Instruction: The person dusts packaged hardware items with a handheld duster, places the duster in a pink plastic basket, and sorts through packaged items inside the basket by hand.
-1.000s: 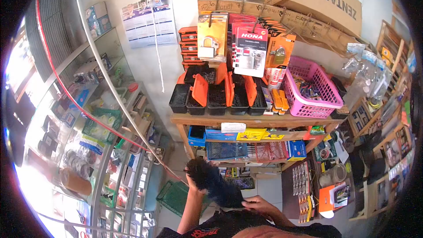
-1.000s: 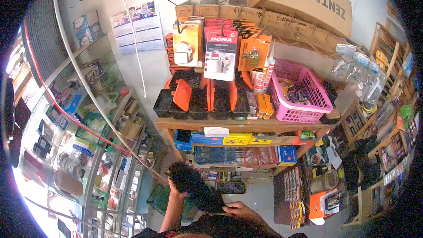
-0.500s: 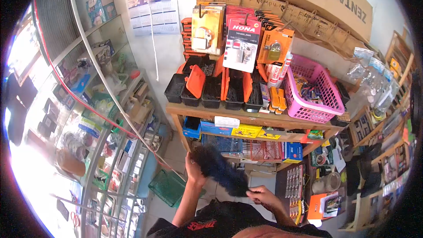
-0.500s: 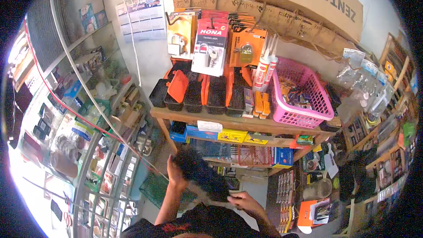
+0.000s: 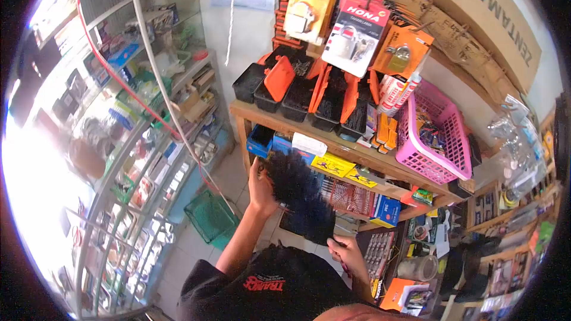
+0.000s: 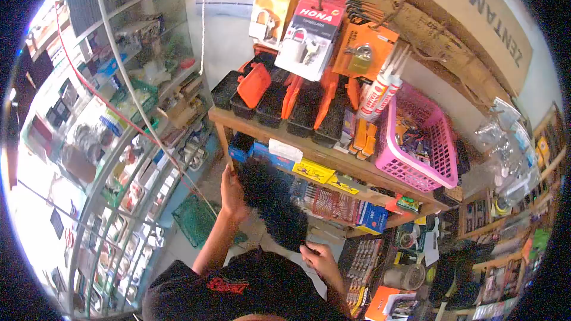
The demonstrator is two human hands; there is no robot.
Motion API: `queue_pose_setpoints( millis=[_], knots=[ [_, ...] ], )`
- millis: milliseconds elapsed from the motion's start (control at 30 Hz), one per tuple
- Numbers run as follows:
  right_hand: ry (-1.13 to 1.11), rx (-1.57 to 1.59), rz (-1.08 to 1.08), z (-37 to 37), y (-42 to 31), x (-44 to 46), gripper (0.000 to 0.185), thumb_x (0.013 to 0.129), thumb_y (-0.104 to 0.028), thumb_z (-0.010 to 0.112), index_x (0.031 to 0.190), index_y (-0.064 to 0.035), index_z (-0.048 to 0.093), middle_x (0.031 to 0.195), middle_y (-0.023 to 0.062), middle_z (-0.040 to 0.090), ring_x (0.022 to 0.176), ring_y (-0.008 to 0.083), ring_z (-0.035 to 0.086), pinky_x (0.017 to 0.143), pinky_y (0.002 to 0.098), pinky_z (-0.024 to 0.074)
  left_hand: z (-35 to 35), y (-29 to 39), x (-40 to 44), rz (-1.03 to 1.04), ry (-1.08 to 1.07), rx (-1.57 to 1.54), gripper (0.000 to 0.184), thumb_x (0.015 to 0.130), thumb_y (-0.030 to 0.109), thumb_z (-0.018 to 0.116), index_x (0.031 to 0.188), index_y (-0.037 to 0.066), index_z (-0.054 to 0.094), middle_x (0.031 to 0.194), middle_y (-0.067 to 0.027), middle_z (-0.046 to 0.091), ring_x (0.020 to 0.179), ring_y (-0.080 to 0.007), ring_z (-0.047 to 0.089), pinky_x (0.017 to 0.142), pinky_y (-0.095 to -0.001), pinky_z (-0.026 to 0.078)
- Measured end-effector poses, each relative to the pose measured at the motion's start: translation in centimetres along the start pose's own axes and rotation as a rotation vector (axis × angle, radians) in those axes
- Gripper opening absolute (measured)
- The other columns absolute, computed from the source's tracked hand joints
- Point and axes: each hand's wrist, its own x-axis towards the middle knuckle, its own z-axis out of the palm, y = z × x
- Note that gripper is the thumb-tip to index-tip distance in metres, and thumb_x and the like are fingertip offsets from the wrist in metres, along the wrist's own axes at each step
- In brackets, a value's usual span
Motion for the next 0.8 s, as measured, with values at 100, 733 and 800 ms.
queue_pose_setpoints(
  millis=[100, 733, 800],
  knots=[
    [-0.019, -0.027, -0.035, -0.4, -0.6, 0.9, 0.022, 0.096, -0.016, 0.06, 0.078, -0.0036, 0.056, 0.063, -0.0006, 0.052, 0.049, 0.0044, 0.04, 0.044, 0.0222, 0.0287, 0.4, 0.7, 0.6, -0.11, -0.368, -0.14, 0.06, 0.095, 0.054, 0.036, 0.122, 0.005, 0.058, 0.115, -0.0155, 0.063, 0.11, -0.0365, 0.058, 0.1, -0.0517, 0.043],
    [0.032, 0.15, -0.073, -1.0, -2.3, 0.6, 0.026, 0.095, -0.013, 0.058, 0.072, -0.003, 0.051, 0.063, 0.0047, 0.052, 0.045, 0.007, 0.039, 0.043, 0.0234, 0.0302, 6.1, 1.3, 0.3, 0.04, -0.174, -0.018, 0.074, 0.095, 0.062, 0.031, 0.13, -0.001, 0.051, 0.126, -0.0182, 0.058, 0.114, -0.0377, 0.057, 0.101, -0.0512, 0.043],
    [0.028, 0.113, -0.078, -1.3, -2.4, 0.2, 0.026, 0.095, -0.012, 0.058, 0.072, -0.0027, 0.051, 0.063, 0.0049, 0.052, 0.045, 0.0074, 0.039, 0.043, 0.0239, 0.0307, 5.1, 1.2, 1.2, 0.018, -0.584, -0.059, 0.074, 0.095, 0.062, 0.032, 0.134, 0.001, 0.049, 0.131, -0.0172, 0.056, 0.117, -0.0352, 0.056, 0.105, -0.0485, 0.04]
  ],
)
